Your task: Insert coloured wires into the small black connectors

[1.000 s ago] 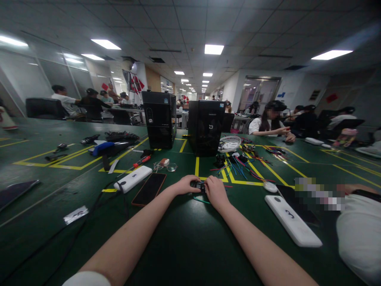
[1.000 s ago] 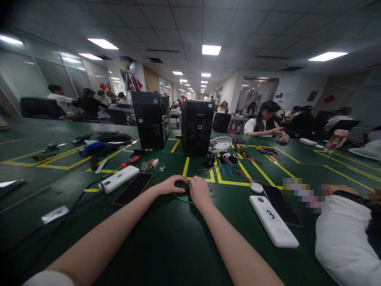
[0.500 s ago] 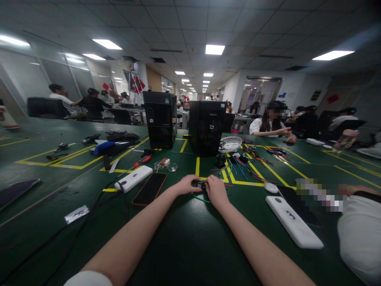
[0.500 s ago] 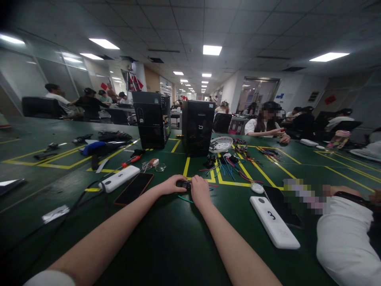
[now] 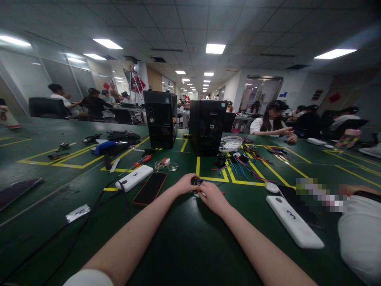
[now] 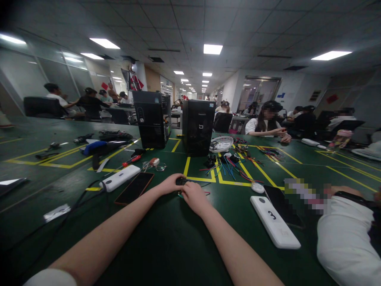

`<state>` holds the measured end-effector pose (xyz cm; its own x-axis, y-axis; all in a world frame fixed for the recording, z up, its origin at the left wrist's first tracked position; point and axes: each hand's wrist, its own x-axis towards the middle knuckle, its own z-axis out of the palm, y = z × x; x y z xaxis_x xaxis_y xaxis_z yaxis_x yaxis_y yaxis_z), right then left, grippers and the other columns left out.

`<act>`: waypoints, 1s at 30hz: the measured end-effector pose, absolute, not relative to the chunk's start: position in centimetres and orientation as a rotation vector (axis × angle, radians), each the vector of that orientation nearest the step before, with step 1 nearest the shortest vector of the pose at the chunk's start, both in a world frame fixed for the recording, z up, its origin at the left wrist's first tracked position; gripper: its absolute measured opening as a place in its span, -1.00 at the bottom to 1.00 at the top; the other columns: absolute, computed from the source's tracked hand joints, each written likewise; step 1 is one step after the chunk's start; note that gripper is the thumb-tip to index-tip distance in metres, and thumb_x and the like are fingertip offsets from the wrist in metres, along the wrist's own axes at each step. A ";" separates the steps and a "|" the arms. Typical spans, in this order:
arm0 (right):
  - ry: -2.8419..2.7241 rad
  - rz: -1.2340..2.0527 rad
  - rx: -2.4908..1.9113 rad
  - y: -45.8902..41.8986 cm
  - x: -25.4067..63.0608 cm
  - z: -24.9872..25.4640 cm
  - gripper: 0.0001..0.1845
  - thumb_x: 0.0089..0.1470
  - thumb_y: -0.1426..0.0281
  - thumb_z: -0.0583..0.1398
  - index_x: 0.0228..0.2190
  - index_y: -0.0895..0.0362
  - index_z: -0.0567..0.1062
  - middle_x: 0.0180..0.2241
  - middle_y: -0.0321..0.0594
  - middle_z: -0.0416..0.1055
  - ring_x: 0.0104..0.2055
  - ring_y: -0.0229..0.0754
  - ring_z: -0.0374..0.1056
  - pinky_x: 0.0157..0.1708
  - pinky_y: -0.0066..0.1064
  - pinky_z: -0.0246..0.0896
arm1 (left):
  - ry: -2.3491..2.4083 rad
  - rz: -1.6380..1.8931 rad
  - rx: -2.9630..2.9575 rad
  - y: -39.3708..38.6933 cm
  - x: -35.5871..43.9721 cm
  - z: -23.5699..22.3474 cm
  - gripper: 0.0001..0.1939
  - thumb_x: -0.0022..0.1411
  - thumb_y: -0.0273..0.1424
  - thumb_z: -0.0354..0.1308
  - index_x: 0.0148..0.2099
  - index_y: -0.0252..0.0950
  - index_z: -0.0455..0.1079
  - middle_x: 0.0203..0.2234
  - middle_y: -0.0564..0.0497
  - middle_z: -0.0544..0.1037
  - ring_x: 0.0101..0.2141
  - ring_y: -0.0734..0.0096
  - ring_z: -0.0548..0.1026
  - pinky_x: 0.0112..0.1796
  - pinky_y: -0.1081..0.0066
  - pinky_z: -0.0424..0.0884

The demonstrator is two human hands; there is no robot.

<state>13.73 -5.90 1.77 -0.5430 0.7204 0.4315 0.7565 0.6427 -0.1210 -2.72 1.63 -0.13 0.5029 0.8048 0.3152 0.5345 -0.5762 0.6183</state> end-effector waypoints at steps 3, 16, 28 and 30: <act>-2.389 -0.069 -1.186 -6.0 13.7 1.6 -0.90 0.01 0.40 0.15 -0.36 0.13 0.41 -0.33 -0.22 0.34 -0.25 -0.23 0.24 -0.25 -0.40 0.10 | 1.116 0.840 2.325 1.4 -2.7 -0.1 -0.58 -0.07 -0.23 0.24 -0.16 -0.34 0.38 -0.26 -0.09 0.47 -0.22 0.20 0.42 -0.18 0.31 0.32; -1.999 -0.183 -1.493 -2.7 12.4 1.8 -0.91 -0.02 0.44 0.11 -0.41 0.12 0.43 -0.31 -0.19 0.32 -0.20 -0.14 0.19 -0.25 -0.32 0.03 | 1.041 0.937 2.320 0.4 -2.2 0.8 -0.70 -0.02 -0.34 0.20 -0.19 -0.31 0.34 -0.31 0.00 0.46 -0.29 0.30 0.41 -0.27 0.39 0.31; -1.813 0.102 -1.522 -2.4 11.6 1.4 -0.89 -0.02 0.48 0.05 -0.44 0.13 0.38 -0.28 -0.21 0.30 -0.19 -0.17 0.20 -0.20 -0.34 0.02 | 1.074 0.898 2.298 1.1 -2.3 0.2 -0.67 -0.05 -0.33 0.22 -0.19 -0.32 0.36 -0.30 -0.02 0.47 -0.28 0.28 0.42 -0.24 0.37 0.31; -1.765 0.110 -1.507 -2.5 11.6 1.8 -0.89 -0.01 0.46 0.04 -0.43 0.13 0.37 -0.29 -0.21 0.30 -0.20 -0.17 0.20 -0.20 -0.34 0.03 | 1.099 0.884 2.292 1.2 -2.4 0.1 -0.64 -0.06 -0.30 0.23 -0.18 -0.31 0.36 -0.30 -0.02 0.47 -0.27 0.27 0.42 -0.24 0.37 0.32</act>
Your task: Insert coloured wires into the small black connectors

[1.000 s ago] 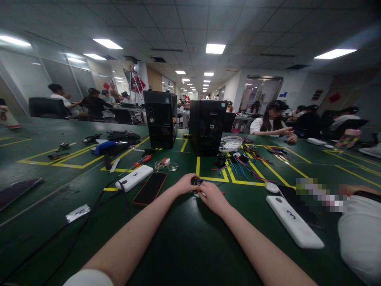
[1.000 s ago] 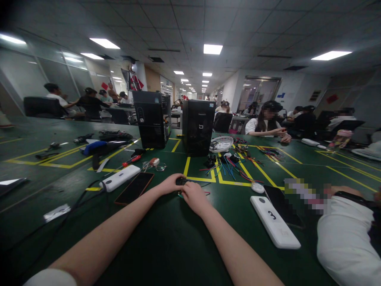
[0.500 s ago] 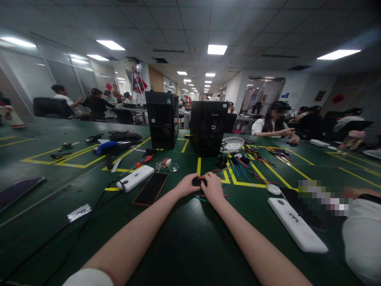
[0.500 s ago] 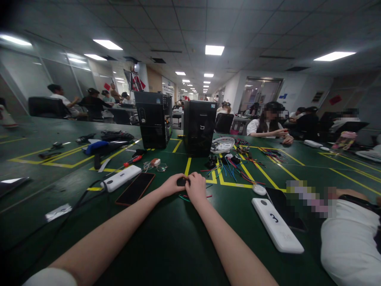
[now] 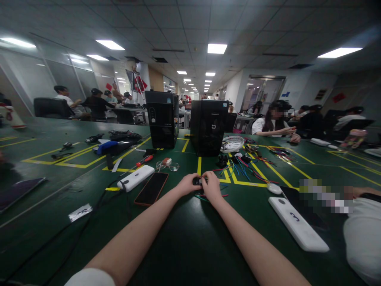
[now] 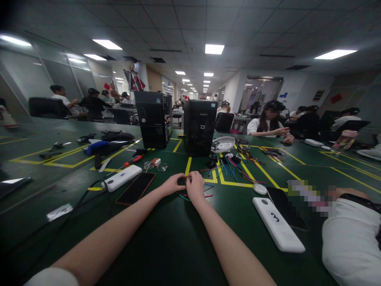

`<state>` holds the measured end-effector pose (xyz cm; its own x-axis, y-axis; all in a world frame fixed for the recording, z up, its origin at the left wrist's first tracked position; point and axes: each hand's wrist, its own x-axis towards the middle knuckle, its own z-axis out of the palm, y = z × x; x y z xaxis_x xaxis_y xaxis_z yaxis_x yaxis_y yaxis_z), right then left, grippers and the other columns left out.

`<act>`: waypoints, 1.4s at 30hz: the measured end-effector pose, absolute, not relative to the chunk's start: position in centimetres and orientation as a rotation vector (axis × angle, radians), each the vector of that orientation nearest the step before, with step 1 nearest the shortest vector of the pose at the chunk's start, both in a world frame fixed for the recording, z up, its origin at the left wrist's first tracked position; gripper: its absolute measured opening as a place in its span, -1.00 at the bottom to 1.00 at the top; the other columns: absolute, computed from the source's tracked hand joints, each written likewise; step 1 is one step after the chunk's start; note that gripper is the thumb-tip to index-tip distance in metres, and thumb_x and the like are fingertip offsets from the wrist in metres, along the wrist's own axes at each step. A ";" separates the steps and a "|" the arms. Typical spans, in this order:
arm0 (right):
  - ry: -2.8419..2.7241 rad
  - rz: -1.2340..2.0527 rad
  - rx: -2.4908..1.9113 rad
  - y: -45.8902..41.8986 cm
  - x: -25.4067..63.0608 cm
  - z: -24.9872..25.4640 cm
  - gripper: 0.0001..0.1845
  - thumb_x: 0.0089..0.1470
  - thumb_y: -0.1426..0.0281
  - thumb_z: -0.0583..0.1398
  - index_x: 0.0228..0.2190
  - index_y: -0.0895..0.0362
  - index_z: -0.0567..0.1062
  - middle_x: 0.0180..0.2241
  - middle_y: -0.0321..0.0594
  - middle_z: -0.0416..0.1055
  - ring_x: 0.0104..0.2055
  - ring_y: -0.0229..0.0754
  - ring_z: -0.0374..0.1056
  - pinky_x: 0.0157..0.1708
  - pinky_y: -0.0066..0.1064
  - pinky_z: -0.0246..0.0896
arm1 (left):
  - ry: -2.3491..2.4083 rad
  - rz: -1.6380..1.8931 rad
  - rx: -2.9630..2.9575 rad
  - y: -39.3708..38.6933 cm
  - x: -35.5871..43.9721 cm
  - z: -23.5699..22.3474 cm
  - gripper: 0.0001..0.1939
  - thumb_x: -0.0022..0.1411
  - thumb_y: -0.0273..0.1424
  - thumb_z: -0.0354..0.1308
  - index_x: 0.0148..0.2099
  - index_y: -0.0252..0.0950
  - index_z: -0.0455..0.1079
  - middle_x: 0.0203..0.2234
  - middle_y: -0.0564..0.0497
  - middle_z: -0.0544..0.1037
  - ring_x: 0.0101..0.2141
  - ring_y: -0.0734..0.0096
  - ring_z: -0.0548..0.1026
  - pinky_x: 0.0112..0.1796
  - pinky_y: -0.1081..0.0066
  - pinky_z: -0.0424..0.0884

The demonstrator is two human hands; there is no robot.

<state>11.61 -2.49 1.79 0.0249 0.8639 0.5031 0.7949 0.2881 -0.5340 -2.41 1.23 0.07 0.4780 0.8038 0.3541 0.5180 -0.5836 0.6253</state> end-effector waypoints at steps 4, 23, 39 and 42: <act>-1.716 0.077 -1.440 -2.8 12.1 2.7 -0.88 0.02 0.44 0.02 -0.39 0.14 0.35 -0.30 -0.20 0.30 -0.20 -0.17 0.20 -0.18 -0.33 0.04 | 1.136 0.875 2.283 1.2 -2.5 0.0 -0.60 -0.08 -0.26 0.25 -0.16 -0.30 0.36 -0.27 -0.03 0.47 -0.25 0.25 0.42 -0.23 0.37 0.32; -2.561 -0.047 -1.301 -6.4 12.1 4.1 -0.76 0.07 0.37 0.07 -0.20 0.12 0.42 -0.19 -0.15 0.36 -0.10 -0.18 0.22 -0.08 -0.36 0.05 | 1.202 0.848 2.239 1.1 -2.4 0.5 -0.64 -0.08 -0.40 0.19 -0.15 -0.35 0.39 -0.24 -0.07 0.49 -0.21 0.23 0.43 -0.15 0.32 0.32; -2.630 -0.047 -1.647 -6.8 12.6 3.4 -0.69 -0.05 0.51 0.04 -0.23 0.29 0.43 -0.23 0.04 0.39 -0.18 -0.07 0.30 -0.20 -0.35 0.14 | 1.205 0.846 2.264 1.2 -2.4 0.2 -0.60 -0.05 -0.24 0.22 -0.14 -0.32 0.39 -0.22 -0.08 0.48 -0.19 0.22 0.42 -0.14 0.31 0.31; -2.628 -0.041 -1.608 -6.8 12.9 3.1 -0.69 -0.04 0.54 0.02 -0.22 0.31 0.42 -0.22 0.06 0.37 -0.15 -0.05 0.28 -0.17 -0.33 0.13 | 1.200 0.846 2.263 1.2 -2.4 0.3 -0.59 -0.05 -0.24 0.22 -0.14 -0.32 0.39 -0.20 -0.09 0.48 -0.18 0.20 0.41 -0.13 0.30 0.31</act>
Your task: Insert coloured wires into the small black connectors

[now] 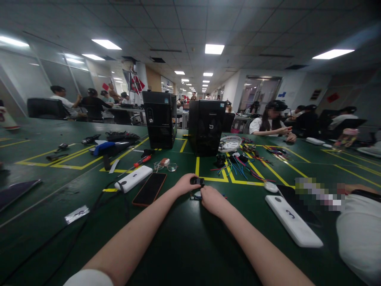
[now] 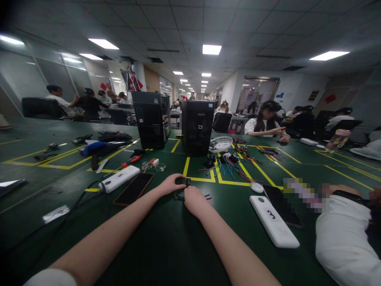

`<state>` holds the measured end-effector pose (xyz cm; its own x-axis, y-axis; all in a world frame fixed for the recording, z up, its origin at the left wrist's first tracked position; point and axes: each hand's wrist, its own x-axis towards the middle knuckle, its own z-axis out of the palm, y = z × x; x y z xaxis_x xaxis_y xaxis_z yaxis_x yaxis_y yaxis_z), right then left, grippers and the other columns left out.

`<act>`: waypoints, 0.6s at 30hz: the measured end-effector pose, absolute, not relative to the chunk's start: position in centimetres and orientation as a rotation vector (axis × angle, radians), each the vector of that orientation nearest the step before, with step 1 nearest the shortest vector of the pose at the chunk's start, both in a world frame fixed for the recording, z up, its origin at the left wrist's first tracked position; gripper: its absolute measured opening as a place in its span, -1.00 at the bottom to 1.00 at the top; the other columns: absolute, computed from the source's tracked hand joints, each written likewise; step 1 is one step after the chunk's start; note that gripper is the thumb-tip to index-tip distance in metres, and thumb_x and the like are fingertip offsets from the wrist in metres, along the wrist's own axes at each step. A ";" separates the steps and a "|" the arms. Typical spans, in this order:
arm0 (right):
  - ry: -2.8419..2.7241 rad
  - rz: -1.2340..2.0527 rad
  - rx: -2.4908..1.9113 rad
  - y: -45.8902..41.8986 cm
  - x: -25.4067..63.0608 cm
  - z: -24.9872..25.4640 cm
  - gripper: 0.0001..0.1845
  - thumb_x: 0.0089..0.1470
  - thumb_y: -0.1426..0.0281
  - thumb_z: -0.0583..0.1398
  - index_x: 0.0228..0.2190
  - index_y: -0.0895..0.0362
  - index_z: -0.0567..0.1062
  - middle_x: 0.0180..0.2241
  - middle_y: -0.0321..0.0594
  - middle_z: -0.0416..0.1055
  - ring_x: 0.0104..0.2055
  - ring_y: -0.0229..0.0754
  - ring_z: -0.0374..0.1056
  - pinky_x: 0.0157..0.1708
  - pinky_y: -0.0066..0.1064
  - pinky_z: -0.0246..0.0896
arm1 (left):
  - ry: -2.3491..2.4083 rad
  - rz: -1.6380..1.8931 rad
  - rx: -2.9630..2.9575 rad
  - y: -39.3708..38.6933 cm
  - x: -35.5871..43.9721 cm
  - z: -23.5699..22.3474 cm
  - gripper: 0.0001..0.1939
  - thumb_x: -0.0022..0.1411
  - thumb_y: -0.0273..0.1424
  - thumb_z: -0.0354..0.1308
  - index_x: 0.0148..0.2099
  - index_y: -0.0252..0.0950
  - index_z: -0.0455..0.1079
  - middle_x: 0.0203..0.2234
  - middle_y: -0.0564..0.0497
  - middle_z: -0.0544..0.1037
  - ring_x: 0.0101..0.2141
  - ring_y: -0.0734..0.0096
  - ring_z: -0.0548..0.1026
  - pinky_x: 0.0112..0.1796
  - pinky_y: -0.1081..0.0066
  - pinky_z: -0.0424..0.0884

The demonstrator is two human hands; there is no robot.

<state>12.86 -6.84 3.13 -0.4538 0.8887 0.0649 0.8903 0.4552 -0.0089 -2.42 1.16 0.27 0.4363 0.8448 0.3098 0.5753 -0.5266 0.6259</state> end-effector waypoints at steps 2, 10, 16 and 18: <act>-2.630 -0.008 -1.568 -6.8 13.1 3.3 -0.70 -0.02 0.55 0.01 -0.22 0.29 0.40 -0.19 0.05 0.36 -0.14 -0.07 0.27 -0.15 -0.34 0.12 | 1.199 0.845 2.263 1.2 -2.5 0.3 -0.59 -0.05 -0.24 0.22 -0.13 -0.32 0.39 -0.20 -0.09 0.48 -0.18 0.20 0.41 -0.14 0.30 0.31; -2.451 0.210 -1.598 -6.0 14.1 4.2 -0.77 0.16 0.42 -0.09 -0.19 0.18 0.28 -0.29 -0.08 0.41 -0.30 -0.18 0.33 -0.34 -0.44 0.09 | 1.186 0.863 2.260 1.4 -2.4 0.2 -0.62 -0.06 -0.31 0.25 -0.16 -0.37 0.41 -0.24 -0.11 0.49 -0.21 0.22 0.44 -0.17 0.33 0.34; -2.270 0.053 -1.494 -5.7 13.4 3.1 -0.75 0.16 0.35 -0.05 -0.17 0.17 0.28 -0.27 -0.12 0.40 -0.25 -0.18 0.32 -0.28 -0.44 0.10 | 1.149 0.836 2.359 1.2 -2.4 0.1 -0.61 -0.01 -0.25 0.20 -0.13 -0.33 0.40 -0.23 -0.10 0.48 -0.20 0.23 0.43 -0.15 0.32 0.33; -2.253 0.020 -1.502 -5.7 13.3 2.7 -0.67 0.13 0.32 -0.01 -0.08 0.16 0.26 -0.21 -0.11 0.40 -0.21 -0.16 0.32 -0.24 -0.42 0.10 | 1.136 0.819 2.395 1.2 -2.4 0.1 -0.62 -0.01 -0.30 0.19 -0.11 -0.33 0.39 -0.21 -0.10 0.48 -0.18 0.23 0.42 -0.12 0.32 0.31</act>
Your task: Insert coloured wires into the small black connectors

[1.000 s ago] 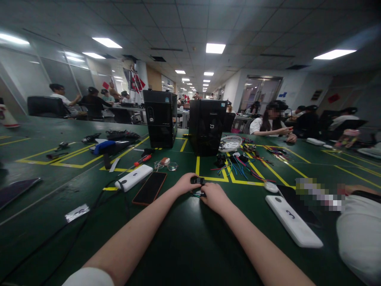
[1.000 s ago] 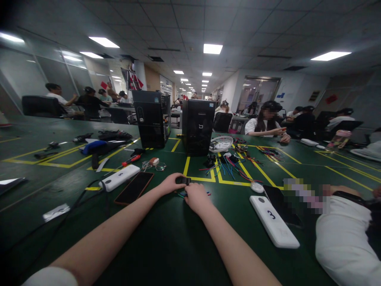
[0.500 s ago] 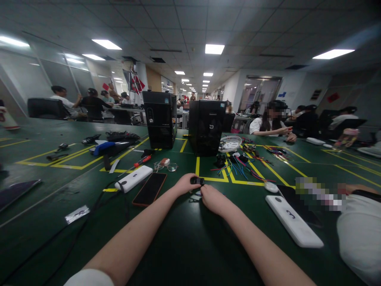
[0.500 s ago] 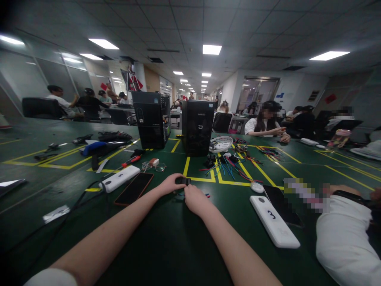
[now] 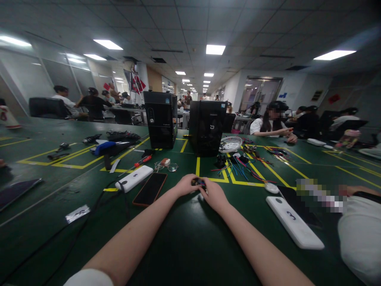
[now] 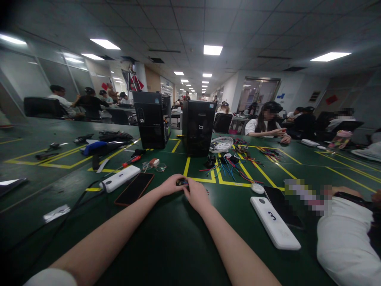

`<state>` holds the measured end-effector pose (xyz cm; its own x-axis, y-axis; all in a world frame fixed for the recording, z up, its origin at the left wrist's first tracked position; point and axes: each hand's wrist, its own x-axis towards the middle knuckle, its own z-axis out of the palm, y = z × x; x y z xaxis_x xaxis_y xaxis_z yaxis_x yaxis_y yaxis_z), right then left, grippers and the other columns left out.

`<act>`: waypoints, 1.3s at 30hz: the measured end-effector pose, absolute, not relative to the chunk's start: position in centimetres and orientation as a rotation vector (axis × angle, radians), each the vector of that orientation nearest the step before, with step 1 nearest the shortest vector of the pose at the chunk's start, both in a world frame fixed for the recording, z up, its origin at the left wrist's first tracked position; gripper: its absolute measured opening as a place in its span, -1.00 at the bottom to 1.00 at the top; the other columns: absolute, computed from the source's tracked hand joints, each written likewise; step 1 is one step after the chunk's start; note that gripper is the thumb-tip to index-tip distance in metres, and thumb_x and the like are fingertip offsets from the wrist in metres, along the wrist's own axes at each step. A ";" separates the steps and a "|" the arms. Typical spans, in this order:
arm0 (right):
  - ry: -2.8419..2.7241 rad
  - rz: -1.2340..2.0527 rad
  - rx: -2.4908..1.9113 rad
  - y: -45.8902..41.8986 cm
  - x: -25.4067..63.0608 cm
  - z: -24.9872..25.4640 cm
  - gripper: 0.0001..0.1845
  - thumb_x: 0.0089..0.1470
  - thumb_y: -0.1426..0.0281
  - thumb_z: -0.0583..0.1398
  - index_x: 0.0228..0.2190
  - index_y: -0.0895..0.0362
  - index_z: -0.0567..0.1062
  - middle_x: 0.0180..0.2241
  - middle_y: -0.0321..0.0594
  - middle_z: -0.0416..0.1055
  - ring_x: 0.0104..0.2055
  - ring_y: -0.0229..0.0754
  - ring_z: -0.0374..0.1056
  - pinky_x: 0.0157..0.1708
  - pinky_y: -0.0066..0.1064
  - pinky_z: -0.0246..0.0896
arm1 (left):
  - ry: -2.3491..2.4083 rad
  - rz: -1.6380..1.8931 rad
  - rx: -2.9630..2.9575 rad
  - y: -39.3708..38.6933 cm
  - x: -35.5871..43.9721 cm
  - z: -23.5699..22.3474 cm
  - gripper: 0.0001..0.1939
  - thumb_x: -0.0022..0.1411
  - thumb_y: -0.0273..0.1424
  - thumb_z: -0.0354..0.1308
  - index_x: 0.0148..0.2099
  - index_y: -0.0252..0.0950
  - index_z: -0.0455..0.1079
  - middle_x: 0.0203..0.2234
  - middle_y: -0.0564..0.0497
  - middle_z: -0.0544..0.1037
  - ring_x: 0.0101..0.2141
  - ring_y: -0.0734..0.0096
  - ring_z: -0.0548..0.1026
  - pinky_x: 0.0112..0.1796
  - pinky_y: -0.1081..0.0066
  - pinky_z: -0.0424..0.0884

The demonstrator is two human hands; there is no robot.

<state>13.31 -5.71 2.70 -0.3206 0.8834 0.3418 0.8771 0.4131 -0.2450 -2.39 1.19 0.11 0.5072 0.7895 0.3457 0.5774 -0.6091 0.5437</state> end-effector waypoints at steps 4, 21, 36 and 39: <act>-2.262 -0.042 -1.614 -5.5 13.3 2.2 -0.52 0.11 0.32 0.00 0.07 0.15 0.16 -0.19 -0.07 0.41 -0.21 -0.13 0.35 -0.24 -0.39 0.13 | 1.116 0.792 2.427 1.3 -2.4 0.0 -0.53 -0.04 -0.42 0.17 -0.02 -0.36 0.33 -0.13 -0.13 0.45 -0.11 0.21 0.39 -0.06 0.29 0.27; -2.077 -0.091 -2.237 -4.3 19.5 3.8 -0.74 0.08 0.39 0.00 -0.16 0.14 0.29 -0.34 -0.05 0.43 -0.30 -0.07 0.39 -0.38 -0.36 0.17 | 1.093 0.742 2.330 0.4 -2.5 1.0 -0.50 0.06 -0.34 0.11 0.08 -0.30 0.26 0.01 -0.10 0.37 0.01 0.22 0.31 0.05 0.27 0.17; -1.764 0.216 -2.561 -5.4 29.2 4.5 -0.64 0.02 0.24 0.05 -0.27 0.25 0.43 -0.33 0.01 0.44 -0.29 -0.09 0.39 -0.43 -0.42 0.16 | 1.080 0.713 2.394 0.3 -2.5 1.0 -0.55 0.07 -0.34 0.10 0.04 -0.30 0.29 -0.03 -0.09 0.40 -0.02 0.22 0.33 0.03 0.28 0.19; -1.759 0.189 -2.611 -5.0 30.5 4.2 -0.62 0.03 0.27 0.03 -0.24 0.28 0.45 -0.31 0.06 0.44 -0.27 -0.07 0.39 -0.39 -0.40 0.17 | 1.077 0.699 2.412 0.3 -2.5 1.0 -0.55 0.08 -0.33 0.09 0.05 -0.32 0.29 -0.02 -0.11 0.39 -0.01 0.21 0.32 0.03 0.27 0.19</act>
